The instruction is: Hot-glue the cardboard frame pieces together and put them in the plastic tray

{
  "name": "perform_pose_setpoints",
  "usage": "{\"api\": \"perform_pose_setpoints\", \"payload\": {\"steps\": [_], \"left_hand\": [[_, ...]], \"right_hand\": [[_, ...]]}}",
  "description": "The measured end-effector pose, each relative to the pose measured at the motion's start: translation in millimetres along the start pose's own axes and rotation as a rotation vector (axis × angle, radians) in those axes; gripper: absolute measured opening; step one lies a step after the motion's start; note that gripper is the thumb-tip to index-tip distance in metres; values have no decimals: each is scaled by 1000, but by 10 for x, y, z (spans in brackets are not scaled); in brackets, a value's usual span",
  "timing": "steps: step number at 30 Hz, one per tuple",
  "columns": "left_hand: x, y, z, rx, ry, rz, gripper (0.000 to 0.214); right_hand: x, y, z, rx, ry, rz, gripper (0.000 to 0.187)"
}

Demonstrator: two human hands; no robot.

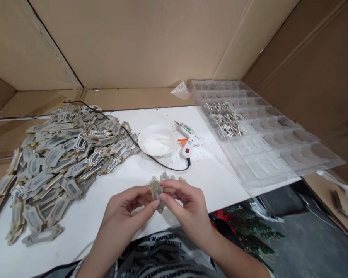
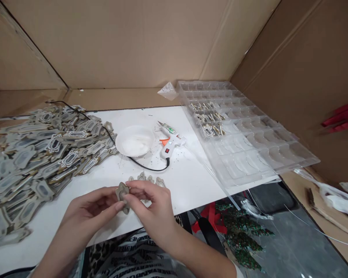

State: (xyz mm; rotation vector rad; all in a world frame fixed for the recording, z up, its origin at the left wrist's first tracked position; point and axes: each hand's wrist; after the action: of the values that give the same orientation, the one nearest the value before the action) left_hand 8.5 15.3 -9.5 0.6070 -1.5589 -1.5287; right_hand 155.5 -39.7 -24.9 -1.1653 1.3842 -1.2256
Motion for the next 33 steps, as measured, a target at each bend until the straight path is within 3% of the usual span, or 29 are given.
{"api": "perform_pose_setpoints", "payload": {"steps": [5, 8, 11, 14, 17, 20, 29, 33], "left_hand": [[-22, -38, -13, 64, 63, 1, 24], [-13, 17, -9, 178, 95, -27, 20], [-16, 163, -33, 408, 44, -32, 21], [-52, 346, -72, 658, -54, -22, 23], [-106, 487, -95, 775, -129, -1, 26], [-149, 559, -95, 759, -151, -30, 27], [-114, 777, -3, 679, -160, -264, 17], [-140, 831, 134, 731, -81, -307, 20]], "right_hand": [[-143, 33, 155, 169, 78, 71, 19], [-370, 18, 470, 592, 268, 59, 29], [-621, -43, 771, 1071, 153, -140, 45], [-821, -120, 907, 1323, -64, -318, 48], [-946, -183, 884, 1392, -109, -415, 52], [-1009, -214, 782, 1434, -85, -492, 52], [-1125, -207, 614, 1406, 153, -631, 43], [-1174, -150, 641, 1315, 276, -610, 40]]}}
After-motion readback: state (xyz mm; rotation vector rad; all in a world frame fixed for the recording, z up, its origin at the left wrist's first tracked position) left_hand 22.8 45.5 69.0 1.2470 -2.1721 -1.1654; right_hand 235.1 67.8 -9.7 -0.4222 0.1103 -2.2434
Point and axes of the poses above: each hand's wrist, its own x-axis away from the middle knuckle, its own z-axis out of the back of the hand, y = z × x, and after that the axes turned 9 degrees about -y, right-handed
